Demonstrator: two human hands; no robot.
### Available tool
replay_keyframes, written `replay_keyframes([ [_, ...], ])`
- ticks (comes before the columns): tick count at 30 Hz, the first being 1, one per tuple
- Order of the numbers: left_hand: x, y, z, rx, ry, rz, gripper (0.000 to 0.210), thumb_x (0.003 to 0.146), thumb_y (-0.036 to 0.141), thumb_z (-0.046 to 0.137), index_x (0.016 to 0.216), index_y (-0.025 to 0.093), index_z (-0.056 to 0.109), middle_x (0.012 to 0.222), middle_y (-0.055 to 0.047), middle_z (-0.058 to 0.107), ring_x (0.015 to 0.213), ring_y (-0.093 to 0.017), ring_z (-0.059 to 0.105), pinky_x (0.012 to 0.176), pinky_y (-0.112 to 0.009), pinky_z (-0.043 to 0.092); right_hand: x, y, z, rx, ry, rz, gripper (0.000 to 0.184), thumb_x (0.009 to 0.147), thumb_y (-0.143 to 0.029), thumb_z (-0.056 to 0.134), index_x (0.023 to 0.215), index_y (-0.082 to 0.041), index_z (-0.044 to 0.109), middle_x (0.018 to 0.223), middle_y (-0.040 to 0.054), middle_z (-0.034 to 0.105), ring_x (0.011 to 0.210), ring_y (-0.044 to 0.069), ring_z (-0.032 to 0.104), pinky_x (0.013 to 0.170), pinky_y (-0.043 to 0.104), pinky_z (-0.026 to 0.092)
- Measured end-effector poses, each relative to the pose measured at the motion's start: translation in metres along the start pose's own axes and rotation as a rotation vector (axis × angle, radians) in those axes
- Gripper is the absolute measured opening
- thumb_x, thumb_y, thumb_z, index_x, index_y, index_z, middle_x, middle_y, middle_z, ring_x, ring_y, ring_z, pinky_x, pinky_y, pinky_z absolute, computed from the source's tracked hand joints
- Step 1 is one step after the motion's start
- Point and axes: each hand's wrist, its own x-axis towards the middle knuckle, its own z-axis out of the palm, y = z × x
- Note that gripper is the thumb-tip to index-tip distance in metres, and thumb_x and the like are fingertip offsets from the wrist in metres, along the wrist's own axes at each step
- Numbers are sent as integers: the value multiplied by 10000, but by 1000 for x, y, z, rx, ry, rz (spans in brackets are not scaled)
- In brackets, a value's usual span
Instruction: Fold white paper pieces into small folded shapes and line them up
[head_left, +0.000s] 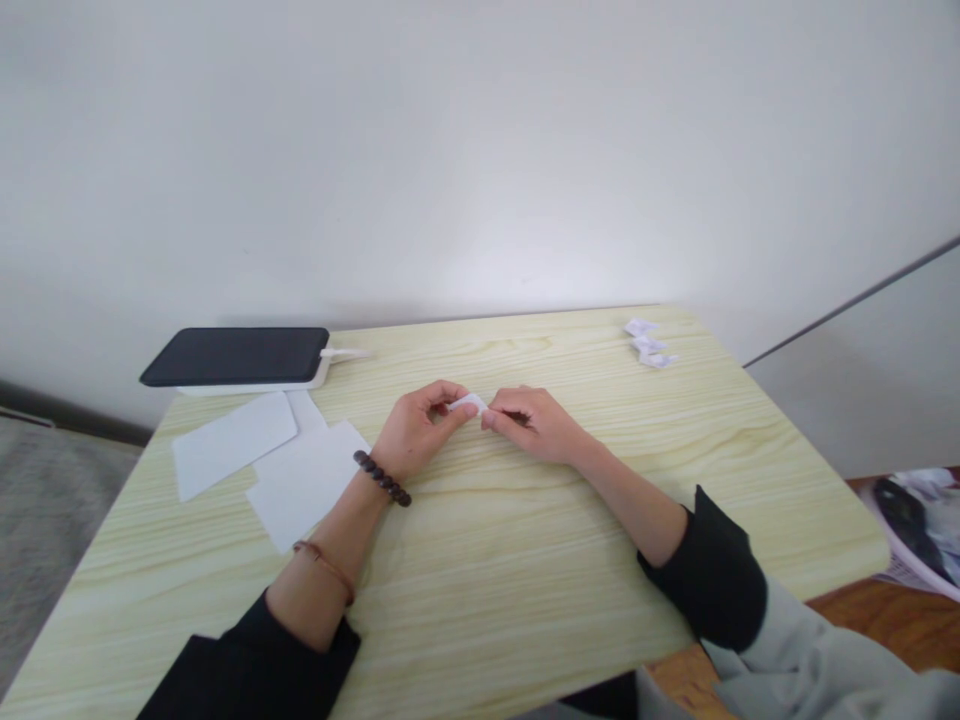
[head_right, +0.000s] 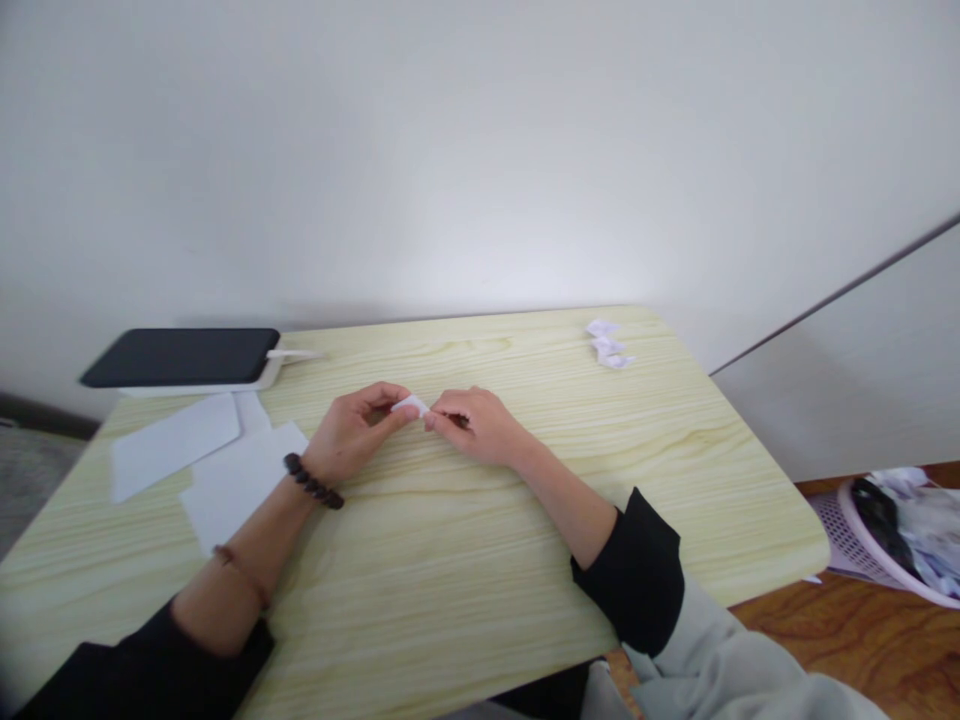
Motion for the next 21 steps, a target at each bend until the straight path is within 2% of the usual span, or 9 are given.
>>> replay_keyframes([
  [4, 0, 3, -2, -14, 19, -7, 270, 705, 439, 690, 726, 170, 675, 766, -34, 716, 753, -186, 637, 742, -302, 494, -1, 0, 0, 18, -1, -18, 285, 917, -305, 464, 692, -173, 578, 632, -15, 524, 580, 99, 456, 589, 232, 333],
  [9, 0, 2, -4, -143, 55, -81, 271, 645, 419, 750, 707, 159, 708, 713, -39, 726, 632, -162, 631, 613, -269, 497, 0, -1, -1, 133, 33, 27, 269, 915, -305, 469, 738, -162, 611, 646, -9, 549, 565, 91, 460, 554, 216, 337],
  [14, 0, 4, -3, -191, 80, -106, 229, 619, 374, 778, 678, 161, 716, 692, -31, 724, 612, -136, 625, 582, -232, 483, 0, -1, -1, 192, 40, 30, 260, 905, -287, 484, 726, -155, 618, 629, -12, 541, 555, 84, 447, 537, 212, 323],
  [18, 2, 1, -2, -225, 70, -141, 329, 620, 433, 776, 768, 147, 708, 626, -20, 696, 499, -99, 545, 497, -214, 440, 0, -1, -1, 259, 28, 100, 282, 910, -284, 464, 710, -150, 610, 574, -29, 494, 520, 79, 417, 515, 212, 307],
  [21, 2, -1, -3, -303, 54, -91, 419, 642, 427, 768, 946, 153, 681, 739, -32, 724, 550, -94, 558, 567, -218, 471, -1, 0, -2, 326, 26, 153, 301, 910, -286, 448, 685, -150, 593, 546, -39, 461, 496, 77, 402, 500, 213, 302],
])
